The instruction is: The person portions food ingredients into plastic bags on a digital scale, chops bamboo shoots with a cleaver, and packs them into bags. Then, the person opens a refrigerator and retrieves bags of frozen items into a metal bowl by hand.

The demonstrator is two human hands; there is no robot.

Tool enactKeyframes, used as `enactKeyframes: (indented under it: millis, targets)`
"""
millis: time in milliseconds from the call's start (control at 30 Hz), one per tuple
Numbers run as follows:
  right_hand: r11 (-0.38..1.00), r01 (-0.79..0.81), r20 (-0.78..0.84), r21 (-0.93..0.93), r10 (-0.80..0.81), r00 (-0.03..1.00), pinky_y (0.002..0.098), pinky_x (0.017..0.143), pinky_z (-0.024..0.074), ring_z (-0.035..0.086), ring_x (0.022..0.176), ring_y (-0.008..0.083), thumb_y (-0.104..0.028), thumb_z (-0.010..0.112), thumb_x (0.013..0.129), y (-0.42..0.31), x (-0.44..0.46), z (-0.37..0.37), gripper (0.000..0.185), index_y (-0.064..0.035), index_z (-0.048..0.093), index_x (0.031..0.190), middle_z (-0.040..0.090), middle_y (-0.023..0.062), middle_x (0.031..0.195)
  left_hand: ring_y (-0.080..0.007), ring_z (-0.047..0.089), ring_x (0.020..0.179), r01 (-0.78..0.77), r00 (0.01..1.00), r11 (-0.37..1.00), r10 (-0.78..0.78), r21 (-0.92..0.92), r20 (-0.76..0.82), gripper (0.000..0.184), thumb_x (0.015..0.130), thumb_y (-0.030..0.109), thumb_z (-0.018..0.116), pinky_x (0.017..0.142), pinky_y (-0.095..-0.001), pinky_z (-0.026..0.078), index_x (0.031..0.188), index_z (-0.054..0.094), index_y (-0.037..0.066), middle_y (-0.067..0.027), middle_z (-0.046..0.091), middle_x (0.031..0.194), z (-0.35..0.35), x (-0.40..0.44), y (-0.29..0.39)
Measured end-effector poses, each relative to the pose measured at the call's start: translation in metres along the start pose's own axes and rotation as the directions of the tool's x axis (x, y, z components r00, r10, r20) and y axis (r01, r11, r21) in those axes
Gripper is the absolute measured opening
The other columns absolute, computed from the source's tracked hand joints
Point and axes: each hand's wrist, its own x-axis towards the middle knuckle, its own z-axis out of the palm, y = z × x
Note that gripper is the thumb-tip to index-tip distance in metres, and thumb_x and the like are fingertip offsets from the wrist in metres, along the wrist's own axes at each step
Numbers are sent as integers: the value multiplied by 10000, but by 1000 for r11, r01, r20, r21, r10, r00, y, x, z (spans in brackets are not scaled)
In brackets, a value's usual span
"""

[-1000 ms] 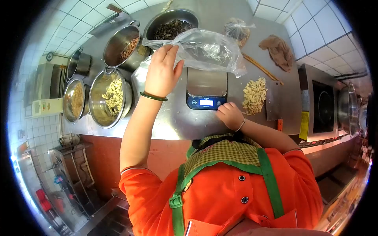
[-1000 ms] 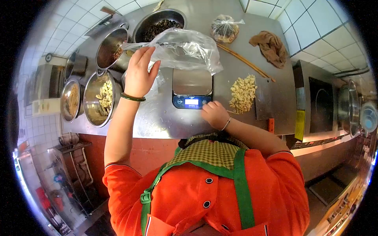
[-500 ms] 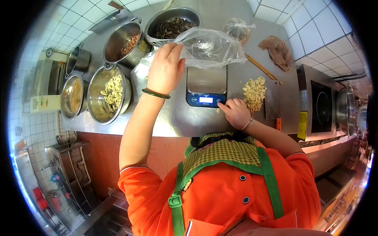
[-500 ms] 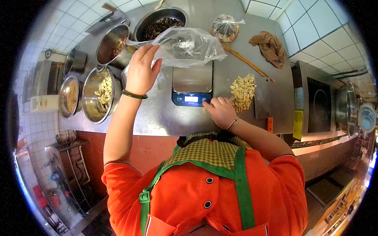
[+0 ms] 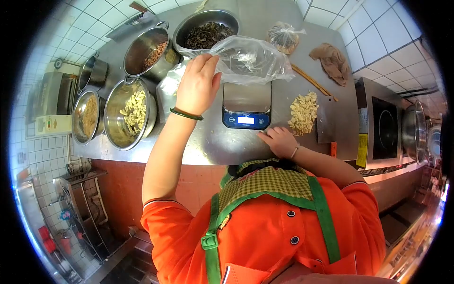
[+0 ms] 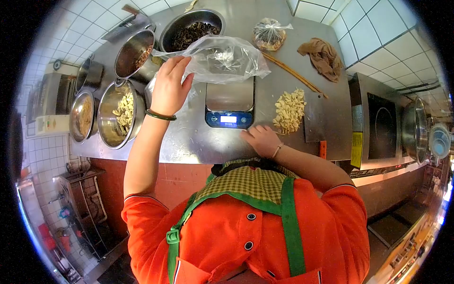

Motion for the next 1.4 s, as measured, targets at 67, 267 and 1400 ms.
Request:
enactKeyframes:
  millis: [67,267,1400]
  targets:
    - [1000,-14,48,0,14,999,341,686,409,503,762,201,-113,484,746,6,-14,0,257,-106,579,985,509,29,801,-317,530,891,-4,1000,1000,4,-12,3,385,677,31,641,785,-378,432,1048,541,7,-140,544,1000,0,-1,0]
    - [987,-79,-31,138,84,996,347,708,414,499,784,223,-101,526,712,11,-3,-33,270,-71,589,973,509,55,816,-317,529,890,1,1000,1000,0,-10,19,391,674,26,642,782,-375,433,1051,539,6,-139,542,1004,0,0,3]
    - [884,-331,194,-330,407,893,385,815,431,541,983,275,-100,524,781,62,132,-81,565,-194,349,1310,534,126,1081,-238,571,827,-29,920,948,-99,317,380,268,687,237,651,735,-365,447,905,589,95,-74,569,869,58,-33,-10]
